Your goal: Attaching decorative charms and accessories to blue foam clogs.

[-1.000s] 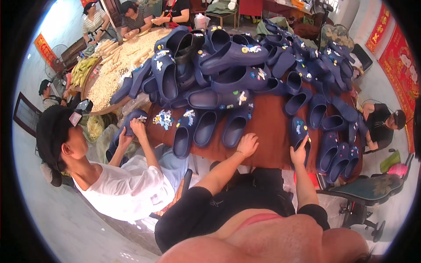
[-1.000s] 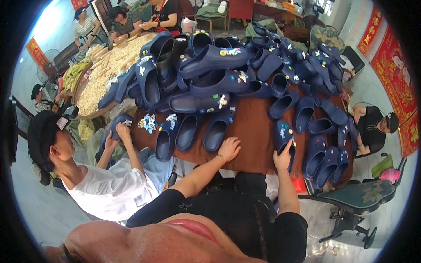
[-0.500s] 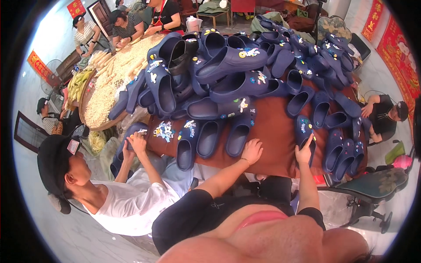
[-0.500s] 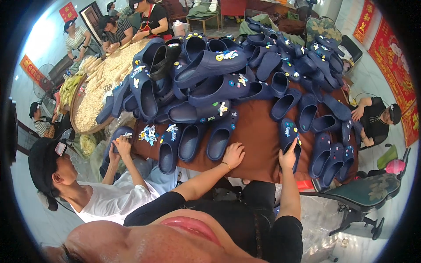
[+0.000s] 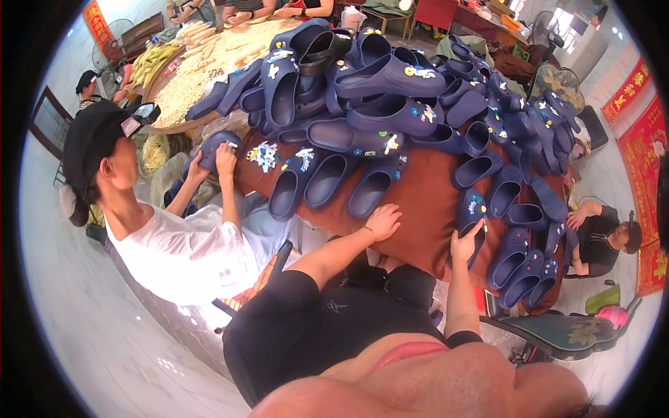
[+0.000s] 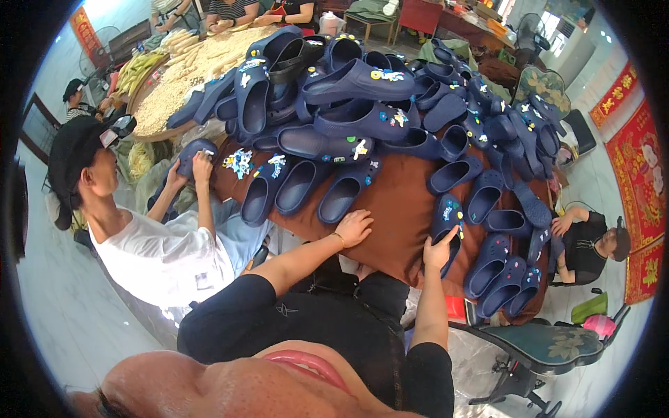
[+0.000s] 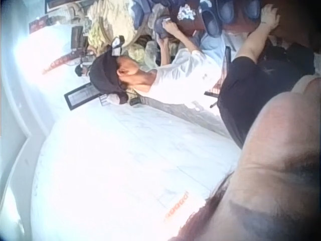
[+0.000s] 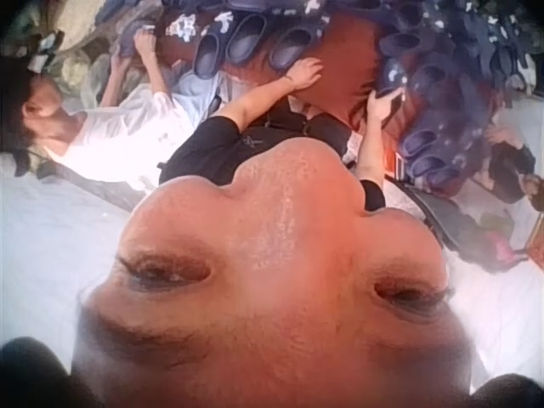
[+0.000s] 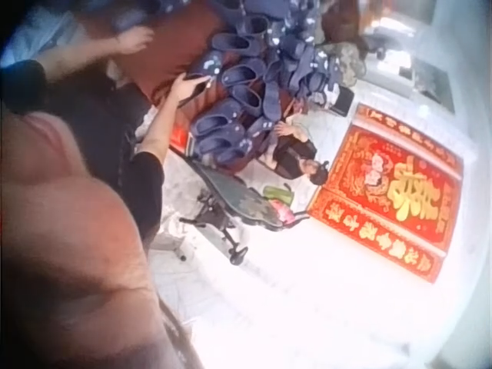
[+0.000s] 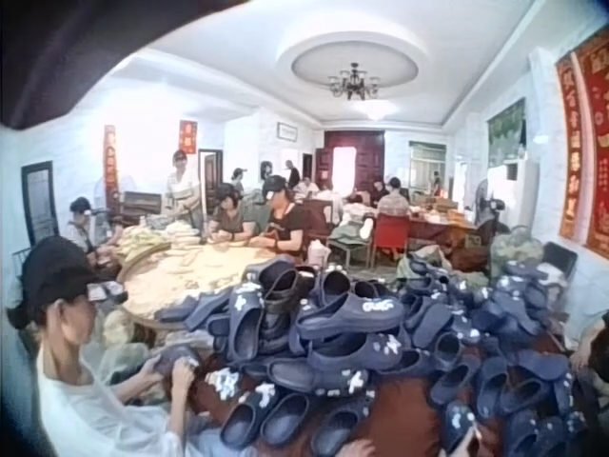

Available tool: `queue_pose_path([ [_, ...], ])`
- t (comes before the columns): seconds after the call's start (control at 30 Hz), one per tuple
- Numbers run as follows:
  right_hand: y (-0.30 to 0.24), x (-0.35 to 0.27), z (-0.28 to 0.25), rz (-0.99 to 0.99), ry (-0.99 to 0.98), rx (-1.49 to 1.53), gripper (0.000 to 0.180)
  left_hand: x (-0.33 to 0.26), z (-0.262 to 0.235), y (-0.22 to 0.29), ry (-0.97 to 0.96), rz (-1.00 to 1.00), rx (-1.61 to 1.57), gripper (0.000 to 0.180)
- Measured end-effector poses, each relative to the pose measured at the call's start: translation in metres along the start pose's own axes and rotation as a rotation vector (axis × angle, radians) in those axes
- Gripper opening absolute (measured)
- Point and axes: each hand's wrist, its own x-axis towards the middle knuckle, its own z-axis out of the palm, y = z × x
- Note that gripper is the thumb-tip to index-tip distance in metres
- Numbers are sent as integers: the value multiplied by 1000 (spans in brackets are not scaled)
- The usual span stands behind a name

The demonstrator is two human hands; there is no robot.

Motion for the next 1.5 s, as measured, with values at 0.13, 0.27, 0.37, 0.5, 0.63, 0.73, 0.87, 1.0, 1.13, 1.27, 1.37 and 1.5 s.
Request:
queue_pose_path([
  [0.13, 5, 1, -1, -53, 54, 17, 96, -20, -5, 6, 57, -107, 38, 31],
  [0.27, 7, -1, -4, -85, 91, 61, 94, -33, -8, 10, 88, -54, 96, 34],
  [0.37, 3, -5, -2, -50, 39, 60, 94, -40, -14, 11, 99, -58, 158, 35],
  [0.5, 11, -8, 1, -22, 39, 41, 95, -40, -10, 7, 71, -13, 193, 38],
  [0.63, 15, -4, -4, -48, 39, 151, 90, -33, -8, 5, 74, 32, 215, 37],
  [0.73, 11, 6, -9, -38, 16, 213, 87, -30, -9, 4, 84, 48, 267, 36],
  [0.87, 40, 16, -23, -139, 404, 129, 58, -26, -8, 1, 63, 65, 322, 35],
  [1.0, 123, 12, -67, 147, 614, -226, 56, -26, -7, 6, 38, 81, 323, 35],
  [1.13, 161, -4, -72, 607, 386, -297, 86, -30, -7, 5, 43, 80, 333, 35],
  [1.27, 167, -12, -57, 637, 66, -263, 95, -30, -9, 8, 26, 87, 339, 36],
  [1.37, 170, -15, -52, 588, 183, -295, 90, -28, -7, 10, 23, 73, 325, 34],
  [1.5, 194, -5, -74, 600, 408, -354, 76, -29, -6, 6, 34, 68, 322, 34],
])
